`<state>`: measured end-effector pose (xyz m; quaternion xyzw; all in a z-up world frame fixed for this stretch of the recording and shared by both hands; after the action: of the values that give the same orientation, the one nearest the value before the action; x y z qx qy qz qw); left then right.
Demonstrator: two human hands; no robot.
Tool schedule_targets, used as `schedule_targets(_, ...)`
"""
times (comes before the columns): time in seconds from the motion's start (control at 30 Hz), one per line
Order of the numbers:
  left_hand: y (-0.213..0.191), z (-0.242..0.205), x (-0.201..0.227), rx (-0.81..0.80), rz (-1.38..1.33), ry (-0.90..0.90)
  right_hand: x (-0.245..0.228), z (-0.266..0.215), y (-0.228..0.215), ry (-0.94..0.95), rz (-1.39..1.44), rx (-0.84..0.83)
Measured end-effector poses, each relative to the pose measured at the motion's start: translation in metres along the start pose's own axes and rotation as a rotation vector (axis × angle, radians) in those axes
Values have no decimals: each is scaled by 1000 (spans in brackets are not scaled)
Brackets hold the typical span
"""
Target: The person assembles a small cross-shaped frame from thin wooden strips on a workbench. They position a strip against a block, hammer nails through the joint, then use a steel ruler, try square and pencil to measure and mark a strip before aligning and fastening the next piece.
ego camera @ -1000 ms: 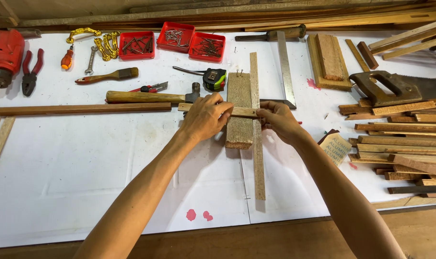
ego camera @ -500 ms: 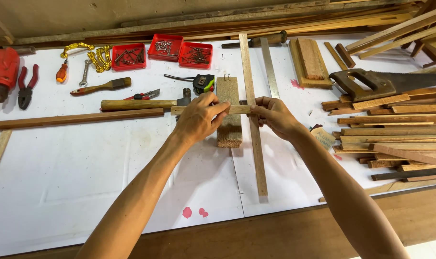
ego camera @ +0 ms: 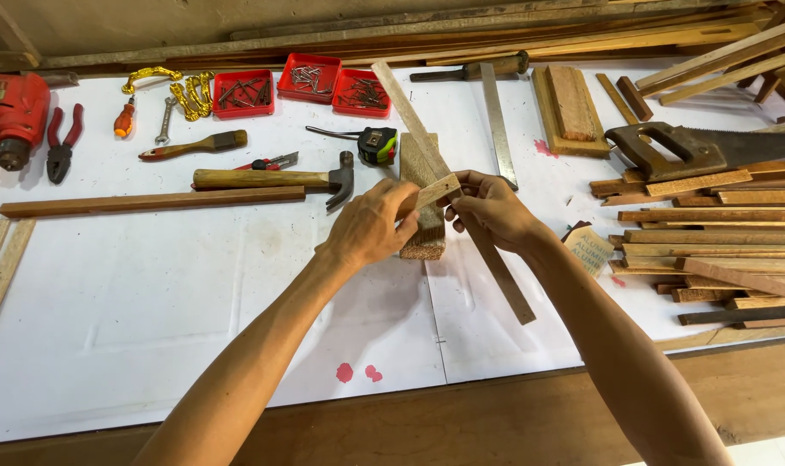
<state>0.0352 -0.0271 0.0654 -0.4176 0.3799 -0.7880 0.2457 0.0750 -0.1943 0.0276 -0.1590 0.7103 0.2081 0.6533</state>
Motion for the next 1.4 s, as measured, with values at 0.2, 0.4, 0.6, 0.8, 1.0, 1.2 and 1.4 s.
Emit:
schedule_targets(0.2,5,4,2,-139,-153,-163,13,4,-3,39,143,113)
schedule_targets(0.4,30,3,-21,1,-455,-81,17,5,-7,120,88,244)
schedule_targets(0.6,34,-2,-20,-82,-830,-290,9,2,6,35,43,310)
schedule_targets(0.8,33,-7,-22,-98,-963,-390,33,17,-2,-108,138,190)
schedule_targets(1.0,26,-3,-11,-1,-916,-473,8,11,26,-129,247,151)
schedule_targets(1.2,14,-2,-14,219,-611,-389,6,9,29,-155,206,123)
schedule_targets(1.4,25,2,-18,211,-384,-309,10,11,20,-196,194,158)
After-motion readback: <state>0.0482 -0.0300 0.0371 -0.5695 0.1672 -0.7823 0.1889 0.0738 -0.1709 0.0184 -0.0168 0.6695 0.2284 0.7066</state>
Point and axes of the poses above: each hand's wrist, its own z-axis towards the middle knuckle, its own y-axis out of the palm, x = y × z, the point moved 9 cm from there along z, towards the middle knuckle, and after that the axes turned 2 degrees about -x, right-handed, at the moved point
